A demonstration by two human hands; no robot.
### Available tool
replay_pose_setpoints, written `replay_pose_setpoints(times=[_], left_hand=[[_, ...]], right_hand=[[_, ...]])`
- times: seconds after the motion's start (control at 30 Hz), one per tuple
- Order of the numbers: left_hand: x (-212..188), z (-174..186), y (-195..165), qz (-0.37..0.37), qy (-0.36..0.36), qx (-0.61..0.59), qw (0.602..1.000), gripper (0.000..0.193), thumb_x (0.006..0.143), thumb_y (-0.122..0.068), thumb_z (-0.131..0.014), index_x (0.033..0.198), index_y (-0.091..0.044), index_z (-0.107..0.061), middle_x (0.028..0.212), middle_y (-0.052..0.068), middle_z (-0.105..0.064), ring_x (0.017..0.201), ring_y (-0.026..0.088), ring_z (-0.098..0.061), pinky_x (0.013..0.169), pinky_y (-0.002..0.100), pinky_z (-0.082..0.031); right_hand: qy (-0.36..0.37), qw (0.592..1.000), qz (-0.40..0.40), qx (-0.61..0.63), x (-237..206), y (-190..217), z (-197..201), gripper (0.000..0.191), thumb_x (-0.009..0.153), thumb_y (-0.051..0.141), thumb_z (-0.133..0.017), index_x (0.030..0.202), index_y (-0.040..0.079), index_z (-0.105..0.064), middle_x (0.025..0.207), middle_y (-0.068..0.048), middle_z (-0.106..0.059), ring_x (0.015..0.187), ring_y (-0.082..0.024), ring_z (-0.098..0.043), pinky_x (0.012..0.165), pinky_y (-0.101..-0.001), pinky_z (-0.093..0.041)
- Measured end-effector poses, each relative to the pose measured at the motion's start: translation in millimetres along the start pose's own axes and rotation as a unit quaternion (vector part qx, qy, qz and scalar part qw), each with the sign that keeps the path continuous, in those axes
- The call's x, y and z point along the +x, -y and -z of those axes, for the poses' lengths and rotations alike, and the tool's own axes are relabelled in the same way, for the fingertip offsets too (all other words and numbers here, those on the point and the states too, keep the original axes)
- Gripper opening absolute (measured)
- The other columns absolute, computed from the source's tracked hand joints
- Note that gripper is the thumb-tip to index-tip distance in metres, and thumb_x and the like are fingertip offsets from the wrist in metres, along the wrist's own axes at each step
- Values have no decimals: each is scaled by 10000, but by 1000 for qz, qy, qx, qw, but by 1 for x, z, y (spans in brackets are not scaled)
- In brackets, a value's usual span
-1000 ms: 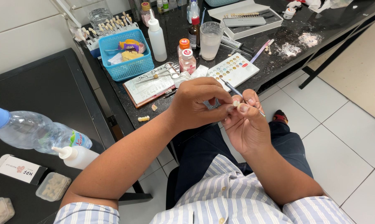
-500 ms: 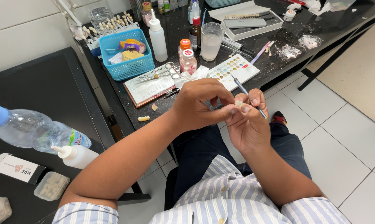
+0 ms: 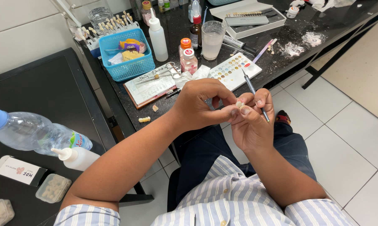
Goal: The person sits on the floor and uses a fine brush to apply pink material to a small dental prosthesis. They briefly operate a nearby machine's control panel before resuming the painting task.
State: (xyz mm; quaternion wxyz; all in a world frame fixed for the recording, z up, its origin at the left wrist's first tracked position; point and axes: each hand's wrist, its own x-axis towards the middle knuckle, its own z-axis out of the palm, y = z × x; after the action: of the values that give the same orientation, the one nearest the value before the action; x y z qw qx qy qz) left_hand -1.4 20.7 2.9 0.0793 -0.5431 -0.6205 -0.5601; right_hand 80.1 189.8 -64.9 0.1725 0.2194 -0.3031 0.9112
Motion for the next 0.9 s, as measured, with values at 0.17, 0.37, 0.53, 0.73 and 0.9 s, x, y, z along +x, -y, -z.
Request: replay_pose_setpoints(times=[0.17,0.37,0.53,0.73,0.9], left_hand=[[1,2,0,6,3,-6,1000,108,831,-154,-832,877,-83,-765,807,-1,-724,684,70,-595,632,219,-504],[1,1,0,9,1,-2,1000,109,830,-153,-823,853,-78,-747,778,-1,-704,679,74,-604,633,223,-505],[0,1,-1,9,-8,6,1000,131,826,-167,-814,840,-77,-719,781,-2,-700,689,83,-613,641,229,-510],[0,1,-1,1,-28,10,1000,143,816,-156,-820,860,-75,-710,804,6,-697,694,87,-606,641,234,-501],[0,-3,-1,-1,-93,50,994,125,835,-108,-829,862,-77,-711,831,14,-713,671,82,-591,599,228,-476]], right_hand=[[4,1000,-8,-3,0,1,-1,300,969,-98,-643,1060,137,-481,1086,-145,-678,966,-235,-723,834,-369,-635],[15,1000,-5,-10,-1,0,0,298,986,-91,-640,1072,139,-471,1115,-148,-679,1024,-200,-712,902,-352,-623],[12,1000,-2,-22,-1,0,0,306,992,-90,-644,1080,135,-458,1123,-148,-678,1042,-192,-708,928,-326,-611],[20,998,19,-57,-2,0,4,326,978,-101,-654,1084,123,-442,1123,-135,-661,1022,-184,-702,957,-358,-623],[49,990,59,-117,2,10,16,273,1009,-76,-614,1085,118,-438,1049,-179,-682,923,-213,-721,796,-426,-654]])
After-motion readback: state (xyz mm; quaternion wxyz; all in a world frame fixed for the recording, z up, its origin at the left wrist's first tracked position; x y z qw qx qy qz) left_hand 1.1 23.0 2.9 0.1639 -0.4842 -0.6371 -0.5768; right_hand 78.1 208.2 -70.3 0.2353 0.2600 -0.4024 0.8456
